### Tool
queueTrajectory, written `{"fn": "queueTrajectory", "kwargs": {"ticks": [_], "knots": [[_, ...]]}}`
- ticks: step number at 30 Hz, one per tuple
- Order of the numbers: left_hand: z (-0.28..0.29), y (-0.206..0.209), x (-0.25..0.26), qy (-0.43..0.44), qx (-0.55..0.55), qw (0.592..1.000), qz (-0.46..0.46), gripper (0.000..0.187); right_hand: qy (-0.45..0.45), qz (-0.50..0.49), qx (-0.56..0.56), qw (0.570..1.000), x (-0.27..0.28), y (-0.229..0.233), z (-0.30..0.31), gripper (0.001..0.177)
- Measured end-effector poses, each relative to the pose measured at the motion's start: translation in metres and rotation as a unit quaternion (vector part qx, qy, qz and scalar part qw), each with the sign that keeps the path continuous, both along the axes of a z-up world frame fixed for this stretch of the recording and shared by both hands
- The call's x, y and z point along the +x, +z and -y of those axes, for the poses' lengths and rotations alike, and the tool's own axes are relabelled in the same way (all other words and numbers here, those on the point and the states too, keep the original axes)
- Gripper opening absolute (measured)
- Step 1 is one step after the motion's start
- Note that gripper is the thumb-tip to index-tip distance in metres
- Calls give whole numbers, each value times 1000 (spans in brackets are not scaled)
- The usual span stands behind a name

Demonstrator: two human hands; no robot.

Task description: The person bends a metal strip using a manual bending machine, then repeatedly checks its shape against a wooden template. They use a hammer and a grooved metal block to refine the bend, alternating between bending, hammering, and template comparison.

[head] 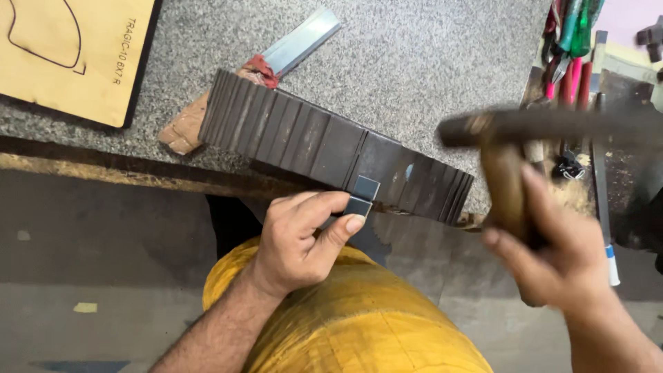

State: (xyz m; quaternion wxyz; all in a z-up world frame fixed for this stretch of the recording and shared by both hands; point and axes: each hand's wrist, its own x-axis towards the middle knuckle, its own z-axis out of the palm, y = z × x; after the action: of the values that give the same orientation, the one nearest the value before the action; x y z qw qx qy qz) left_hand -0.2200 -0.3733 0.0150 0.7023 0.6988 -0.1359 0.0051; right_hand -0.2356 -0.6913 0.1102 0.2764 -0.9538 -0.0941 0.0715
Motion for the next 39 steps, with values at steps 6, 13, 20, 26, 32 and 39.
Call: {"fn": "queueTrajectory", "kwargs": {"ticks": [6,13,20,26,32,39], "knots": [[1,-3,2,8,-23,999,35,18,106,1,29,994,-21,23,-46,36],[2,0,3,13,-29,999,18,20,163,-11,-39,986,-8,28,-53,28],[3,0,0,20,-18,999,32,22,155,20,-44,987,-4,31,-71,27],[3,-3,-5,22,-18,999,25,23,155,39,-35,987,-13,29,-73,32],[3,-7,0,30,-20,999,26,25,144,37,-44,988,-8,24,-69,22],[3,3,2,24,-37,999,16,26,151,132,35,979,-12,28,-70,30]]}}
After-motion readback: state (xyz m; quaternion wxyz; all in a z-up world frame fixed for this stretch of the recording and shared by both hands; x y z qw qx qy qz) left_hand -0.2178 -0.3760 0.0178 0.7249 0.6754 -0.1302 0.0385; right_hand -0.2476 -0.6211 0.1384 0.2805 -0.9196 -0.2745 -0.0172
